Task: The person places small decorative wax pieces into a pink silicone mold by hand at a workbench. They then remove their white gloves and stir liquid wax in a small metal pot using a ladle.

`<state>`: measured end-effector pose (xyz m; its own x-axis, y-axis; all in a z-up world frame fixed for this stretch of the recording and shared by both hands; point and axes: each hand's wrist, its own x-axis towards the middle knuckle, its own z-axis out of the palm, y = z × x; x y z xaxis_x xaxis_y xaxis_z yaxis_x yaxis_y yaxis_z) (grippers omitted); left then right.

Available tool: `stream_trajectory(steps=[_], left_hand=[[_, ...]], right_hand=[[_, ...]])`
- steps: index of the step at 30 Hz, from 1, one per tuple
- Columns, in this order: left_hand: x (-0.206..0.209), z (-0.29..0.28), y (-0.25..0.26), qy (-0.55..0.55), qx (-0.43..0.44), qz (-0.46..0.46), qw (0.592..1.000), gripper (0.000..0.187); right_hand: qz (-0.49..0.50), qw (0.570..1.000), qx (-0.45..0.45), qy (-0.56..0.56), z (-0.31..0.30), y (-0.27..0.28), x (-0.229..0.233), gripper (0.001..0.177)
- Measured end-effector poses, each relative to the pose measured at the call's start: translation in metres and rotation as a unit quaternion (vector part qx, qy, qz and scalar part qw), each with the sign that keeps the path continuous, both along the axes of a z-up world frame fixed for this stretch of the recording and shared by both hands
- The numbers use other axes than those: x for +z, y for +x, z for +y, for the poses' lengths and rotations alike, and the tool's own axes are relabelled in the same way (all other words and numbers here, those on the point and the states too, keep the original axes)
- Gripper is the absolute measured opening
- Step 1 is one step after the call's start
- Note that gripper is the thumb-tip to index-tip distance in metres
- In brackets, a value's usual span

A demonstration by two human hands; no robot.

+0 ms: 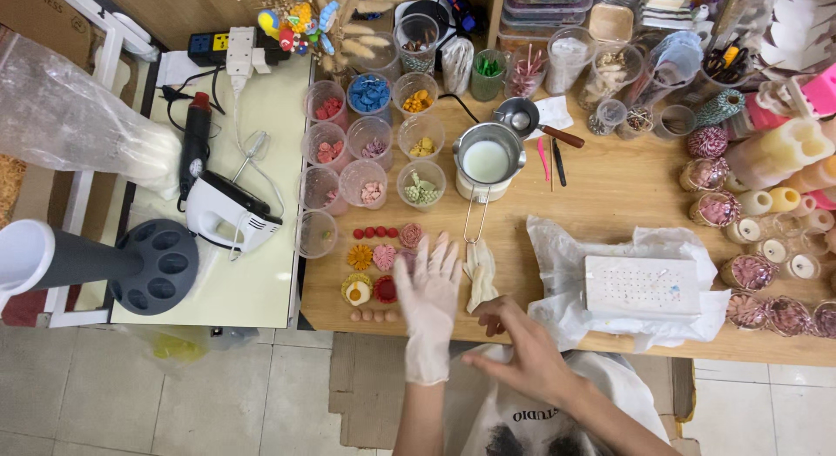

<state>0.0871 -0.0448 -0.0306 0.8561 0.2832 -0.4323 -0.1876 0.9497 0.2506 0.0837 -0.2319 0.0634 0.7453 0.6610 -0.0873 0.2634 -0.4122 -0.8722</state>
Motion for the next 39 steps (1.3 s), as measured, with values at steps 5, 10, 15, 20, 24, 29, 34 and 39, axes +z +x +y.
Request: stream_trajectory(steps=[5,10,15,20,24,29,34,39], left_hand=[[-0.029,-0.073,0.063,-0.054,-0.13,-0.136,0.981,0.075],[-0.016,-0.121,0.079,0.069,-0.258,0.002,0.964,0.071],[-0.012,-0.165,0.065,0.186,-0.319,0.019,0.929,0.065],[-0.027,-0.202,0.071,0.206,-0.264,0.098,0.937,0.062],[-0.036,-0.227,0.059,0.15,-0.221,0.103,0.958,0.065],[-0.019,-0.244,0.051,0.297,-0.183,0.07,0.935,0.067],[0.026,-0.253,0.044,0.413,-0.28,0.129,0.857,0.061],[0.074,-0.234,0.035,0.424,-0.285,0.116,0.852,0.064]], right_hand=[[-0.209,0.978,-0.021,0.002,-0.007,0.005,0.015,0.042],[-0.154,0.976,-0.112,0.104,-0.064,0.018,-0.006,0.019],[0.336,0.886,-0.133,0.29,-0.111,0.03,-0.014,0.024],[0.122,0.953,-0.275,0.037,-0.11,0.044,-0.004,0.049],[-0.119,0.945,-0.292,-0.088,-0.12,0.054,-0.016,0.067],[-0.028,0.943,-0.329,-0.035,-0.137,0.06,-0.032,0.041],[0.131,0.925,-0.354,0.053,-0.145,0.076,-0.029,0.019],[0.15,0.923,-0.307,0.174,-0.144,0.082,-0.025,0.028]])
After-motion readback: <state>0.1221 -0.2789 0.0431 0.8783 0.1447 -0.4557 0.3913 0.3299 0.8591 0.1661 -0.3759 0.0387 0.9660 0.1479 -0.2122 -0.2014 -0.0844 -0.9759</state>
